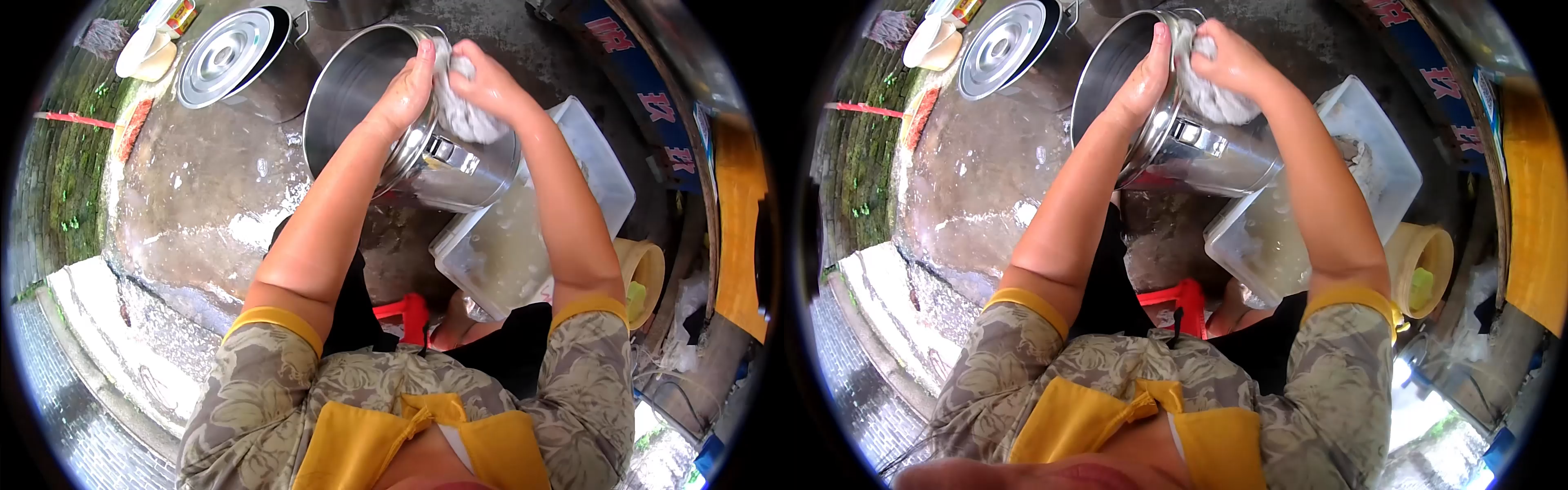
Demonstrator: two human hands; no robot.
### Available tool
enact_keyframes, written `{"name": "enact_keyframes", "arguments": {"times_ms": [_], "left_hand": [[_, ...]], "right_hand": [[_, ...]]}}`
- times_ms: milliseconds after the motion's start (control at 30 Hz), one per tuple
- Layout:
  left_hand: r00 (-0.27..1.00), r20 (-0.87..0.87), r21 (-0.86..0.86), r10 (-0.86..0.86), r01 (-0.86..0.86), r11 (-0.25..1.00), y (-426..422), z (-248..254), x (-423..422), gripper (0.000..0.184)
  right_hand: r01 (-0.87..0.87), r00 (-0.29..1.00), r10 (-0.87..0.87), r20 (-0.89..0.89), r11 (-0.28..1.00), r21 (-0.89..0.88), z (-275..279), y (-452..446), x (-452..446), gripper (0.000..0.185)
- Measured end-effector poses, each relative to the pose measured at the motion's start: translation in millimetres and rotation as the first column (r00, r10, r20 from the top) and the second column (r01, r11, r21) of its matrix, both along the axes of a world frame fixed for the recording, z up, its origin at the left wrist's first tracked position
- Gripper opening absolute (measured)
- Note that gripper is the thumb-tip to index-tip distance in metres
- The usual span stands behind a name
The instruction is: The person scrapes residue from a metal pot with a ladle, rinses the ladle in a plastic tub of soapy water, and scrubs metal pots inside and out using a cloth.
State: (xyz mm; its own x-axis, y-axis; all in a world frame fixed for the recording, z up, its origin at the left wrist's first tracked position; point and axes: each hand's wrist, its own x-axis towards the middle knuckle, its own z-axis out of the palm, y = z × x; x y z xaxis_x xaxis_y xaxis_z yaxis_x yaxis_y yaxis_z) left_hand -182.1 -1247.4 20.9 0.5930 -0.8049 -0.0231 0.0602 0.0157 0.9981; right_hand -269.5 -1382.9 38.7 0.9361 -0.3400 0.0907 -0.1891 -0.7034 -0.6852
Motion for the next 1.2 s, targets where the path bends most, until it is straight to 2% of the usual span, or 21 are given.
{"name": "enact_keyframes", "arguments": {"times_ms": [67,100,167,300,333,367,400,433,467,567,633,667,767,833,900,967,1000,1033,1100,1133,1200], "left_hand": [[0.980,-0.183,0.131,-0.077,0.102,0.986,2,4,2,0.085],[0.980,-0.187,0.132,-0.074,0.100,0.986,-4,-4,6,0.085],[0.999,-0.045,-0.041,0.001,-0.003,0.999,-14,-12,7,0.085],[0.994,0.005,0.116,-0.111,0.109,0.987,-6,-5,19,0.088],[0.996,-0.032,0.086,0.088,-0.085,0.993,-5,-6,15,0.075],[0.995,-0.032,0.092,0.090,-0.087,0.992,-3,-7,15,0.075],[0.991,0.085,0.141,0.107,-0.119,0.983,1,-7,16,0.065],[0.973,0.205,0.185,0.106,-0.145,0.972,2,-8,17,0.057],[0.991,0.065,0.175,0.118,-0.128,0.976,-1,-11,19,0.043],[0.992,0.022,0.159,0.128,-0.130,0.979,-1,-7,20,0.034],[0.978,0.029,0.139,0.208,-0.210,0.968,-4,-3,19,0.030],[0.984,-0.030,0.124,0.174,-0.169,0.978,-2,-8,25,0.030],[0.975,-0.167,0.112,0.148,-0.130,0.985,2,-7,33,0.026],[0.975,-0.133,0.137,0.177,-0.158,0.978,0,-5,26,0.023],[0.965,-0.083,0.135,0.250,-0.237,0.962,-4,3,17,0.021],[0.970,-0.126,0.126,0.209,-0.194,0.973,1,2,16,0.026],[0.976,-0.104,0.146,0.189,-0.173,0.974,1,1,14,0.028],[0.982,-0.078,0.171,0.172,-0.157,0.973,1,2,10,0.031],[0.961,-0.263,0.080,0.088,-0.069,0.994,-2,6,-12,0.035],[0.959,-0.279,0.039,0.049,-0.040,0.998,-3,9,-15,0.035],[0.943,-0.331,-0.012,0.018,-0.023,1.000,-6,9,-16,0.033]], "right_hand": [[-0.122,0.991,0.118,-0.063,0.990,-0.068,9,18,-25,0.047],[-0.169,0.985,0.163,-0.061,0.977,-0.133,15,29,-32,0.050],[-0.166,0.984,0.155,-0.086,0.974,-0.155,15,30,-30,0.051],[-0.140,0.990,0.134,-0.052,0.980,-0.138,-2,12,-25,0.047],[0.021,0.998,-0.026,-0.051,0.996,-0.089,-15,4,-28,0.047],[0.184,0.981,-0.186,-0.062,0.982,-0.036,-33,-6,-31,0.047],[0.301,0.949,-0.300,-0.097,0.954,-0.005,-56,-24,-31,0.047],[0.316,0.944,-0.314,-0.098,0.949,0.004,-73,-21,-41,0.047],[0.379,0.925,-0.378,0.034,0.925,-0.038,-86,-19,-49,0.046],[0.458,0.871,-0.408,0.275,0.877,-0.147,-99,10,-74,0.041],[0.527,0.809,-0.461,0.366,0.844,-0.102,-94,45,-85,0.040],[0.557,0.795,-0.492,0.355,0.824,-0.106,-105,39,-97,0.040],[0.839,0.541,-0.826,0.157,0.543,-0.034,-167,-5,-126,0.045],[0.856,0.504,-0.855,-0.121,0.513,-0.058,-194,-43,-156,0.048],[0.805,0.540,-0.767,-0.346,0.591,-0.056,-208,-63,-191,0.051],[0.850,0.478,-0.806,-0.350,0.525,-0.048,-216,-54,-229,0.051],[0.893,0.424,-0.874,-0.237,0.447,-0.048,-250,-48,-254,0.052],[0.922,0.339,-0.906,-0.254,0.374,-0.103,-260,-31,-268,0.055],[0.958,0.190,-0.934,-0.301,0.243,-0.150,-307,15,-297,0.061],[0.915,0.204,-0.918,-0.339,0.302,-0.268,-320,44,-305,0.061],[0.854,0.256,-0.891,-0.376,0.390,-0.343,-324,96,-307,0.058]]}}
